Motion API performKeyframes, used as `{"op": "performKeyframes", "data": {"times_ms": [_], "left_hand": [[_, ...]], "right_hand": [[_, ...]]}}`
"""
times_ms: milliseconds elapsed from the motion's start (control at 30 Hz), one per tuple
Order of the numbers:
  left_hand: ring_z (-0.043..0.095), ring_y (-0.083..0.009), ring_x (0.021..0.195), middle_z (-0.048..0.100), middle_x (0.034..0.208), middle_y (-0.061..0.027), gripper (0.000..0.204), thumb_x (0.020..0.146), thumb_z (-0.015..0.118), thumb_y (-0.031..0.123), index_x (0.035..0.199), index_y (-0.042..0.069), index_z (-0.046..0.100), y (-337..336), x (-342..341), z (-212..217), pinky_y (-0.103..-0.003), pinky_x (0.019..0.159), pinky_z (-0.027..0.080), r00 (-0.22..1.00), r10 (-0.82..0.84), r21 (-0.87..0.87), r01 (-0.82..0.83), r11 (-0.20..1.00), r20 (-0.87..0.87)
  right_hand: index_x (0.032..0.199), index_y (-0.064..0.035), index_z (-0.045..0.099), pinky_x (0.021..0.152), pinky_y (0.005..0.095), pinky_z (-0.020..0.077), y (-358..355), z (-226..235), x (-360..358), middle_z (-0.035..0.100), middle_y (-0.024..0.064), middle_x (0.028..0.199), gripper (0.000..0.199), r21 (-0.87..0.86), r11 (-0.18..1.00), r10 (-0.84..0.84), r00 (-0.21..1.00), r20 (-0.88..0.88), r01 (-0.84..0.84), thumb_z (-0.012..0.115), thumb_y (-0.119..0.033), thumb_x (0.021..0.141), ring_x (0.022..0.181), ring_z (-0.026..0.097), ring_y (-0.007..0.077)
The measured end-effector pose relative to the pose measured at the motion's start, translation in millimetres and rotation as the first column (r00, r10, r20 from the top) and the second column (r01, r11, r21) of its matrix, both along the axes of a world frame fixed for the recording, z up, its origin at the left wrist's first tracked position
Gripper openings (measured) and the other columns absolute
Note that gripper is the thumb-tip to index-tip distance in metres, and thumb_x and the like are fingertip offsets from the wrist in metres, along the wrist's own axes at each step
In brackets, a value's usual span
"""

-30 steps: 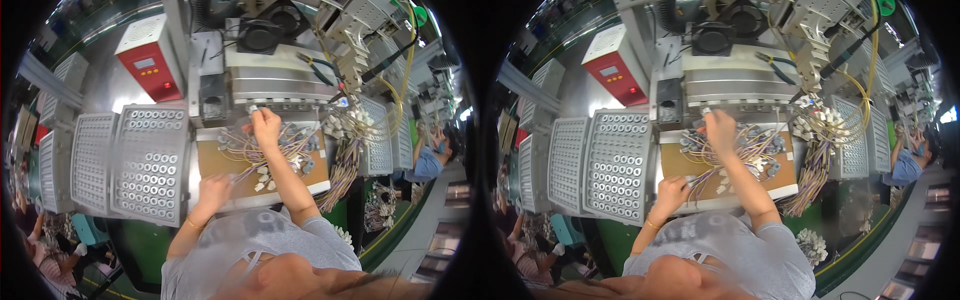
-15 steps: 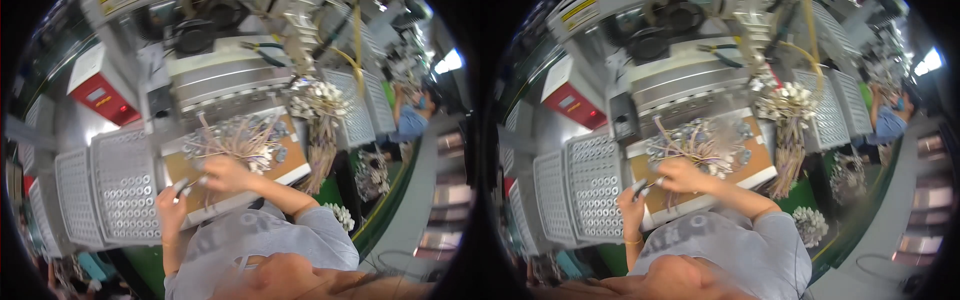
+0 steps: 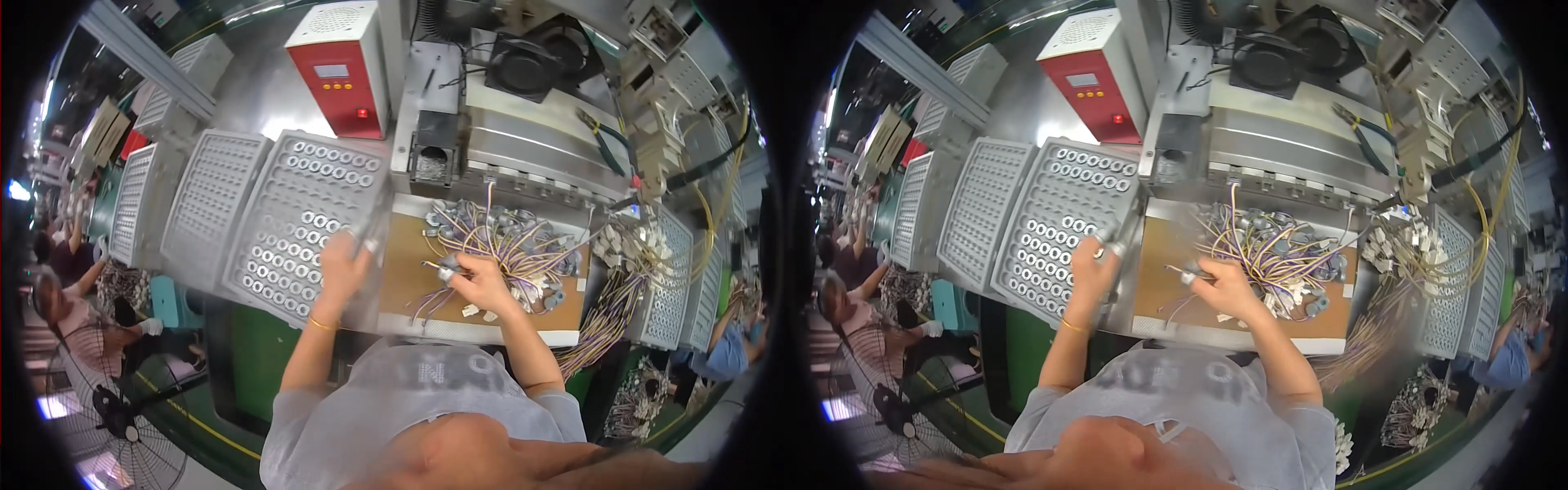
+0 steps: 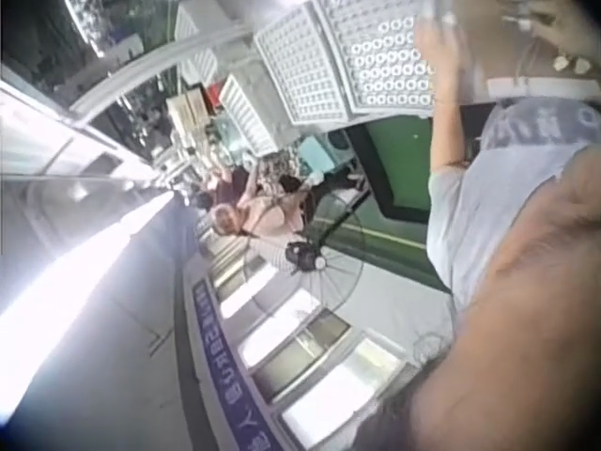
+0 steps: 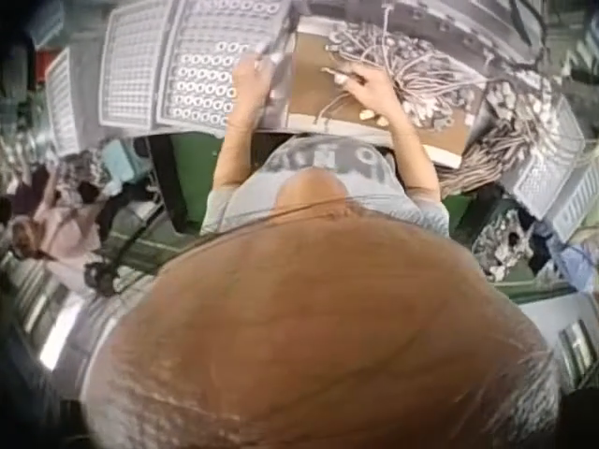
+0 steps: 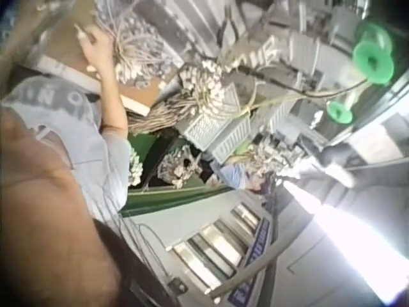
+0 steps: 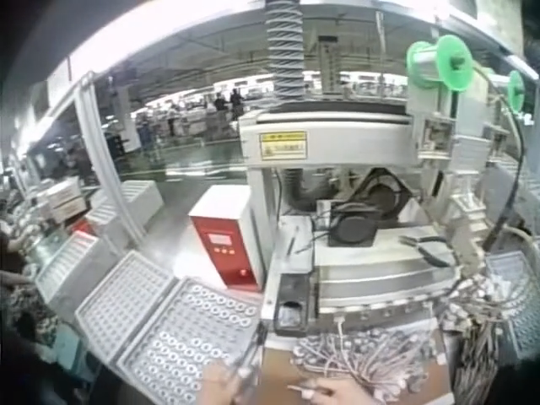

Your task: The person takes components from a tray, attaches them to wire harness connectors by hand, and inserts the connectors into a machine fixture.

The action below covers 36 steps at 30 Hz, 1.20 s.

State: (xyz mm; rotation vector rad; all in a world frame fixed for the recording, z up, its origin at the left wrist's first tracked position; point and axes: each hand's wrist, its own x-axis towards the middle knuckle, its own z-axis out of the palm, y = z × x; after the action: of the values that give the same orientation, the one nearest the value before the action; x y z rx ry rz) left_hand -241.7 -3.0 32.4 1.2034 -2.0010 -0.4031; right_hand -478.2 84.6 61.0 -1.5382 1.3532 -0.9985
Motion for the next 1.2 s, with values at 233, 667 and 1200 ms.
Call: {"op": "performKeyframes", "data": {"times_ms": [233,667,1200], "left_hand": [[0.05,-0.0377,0.081,0.056,0.087,-0.0207,0.039,0.075,0.057,0.036,0.092,0.002,0.06,-65.8,118.3,-69.5,-0.051,0.074,0.036,0.61,0.516,-0.22,-0.495,0.841,0.602],[0.058,-0.0167,0.083,0.056,0.103,-0.0105,0.032,0.081,0.051,0.001,0.112,-0.002,0.049,-1.5,3.7,19.2,-0.027,0.066,0.05,0.664,0.213,0.565,0.373,0.736,-0.717],[0.059,-0.0145,0.067,0.061,0.088,-0.0108,0.031,0.079,0.056,0.0,0.11,-0.005,0.051,40.1,-59.3,34.4,-0.024,0.055,0.049,0.616,0.041,0.543,0.659,0.52,-0.787]], "right_hand": [[0.068,-0.0008,0.048,0.046,0.0305,0.0383,-10.2,12.6,7.0,0.046,0.0103,0.055,0.016,-0.116,0.992,-0.062,0.992,-0.106,0.05,0.06,-0.011,0.066,0.048,0.044,0.0163],[0.075,-0.0004,0.052,0.051,0.0346,0.0391,-8.2,8.8,11.4,0.049,0.0135,0.06,0.012,-0.207,0.975,-0.083,0.996,0.017,0.084,0.056,-0.01,0.07,0.054,0.05,0.0267],[0.071,-0.0012,0.055,0.044,0.0183,0.0334,-3.2,13.7,8.5,0.049,-0.0043,0.057,0.006,0.035,0.973,-0.232,0.964,0.131,0.23,0.059,-0.005,0.073,0.052,0.042,0.0007]]}}
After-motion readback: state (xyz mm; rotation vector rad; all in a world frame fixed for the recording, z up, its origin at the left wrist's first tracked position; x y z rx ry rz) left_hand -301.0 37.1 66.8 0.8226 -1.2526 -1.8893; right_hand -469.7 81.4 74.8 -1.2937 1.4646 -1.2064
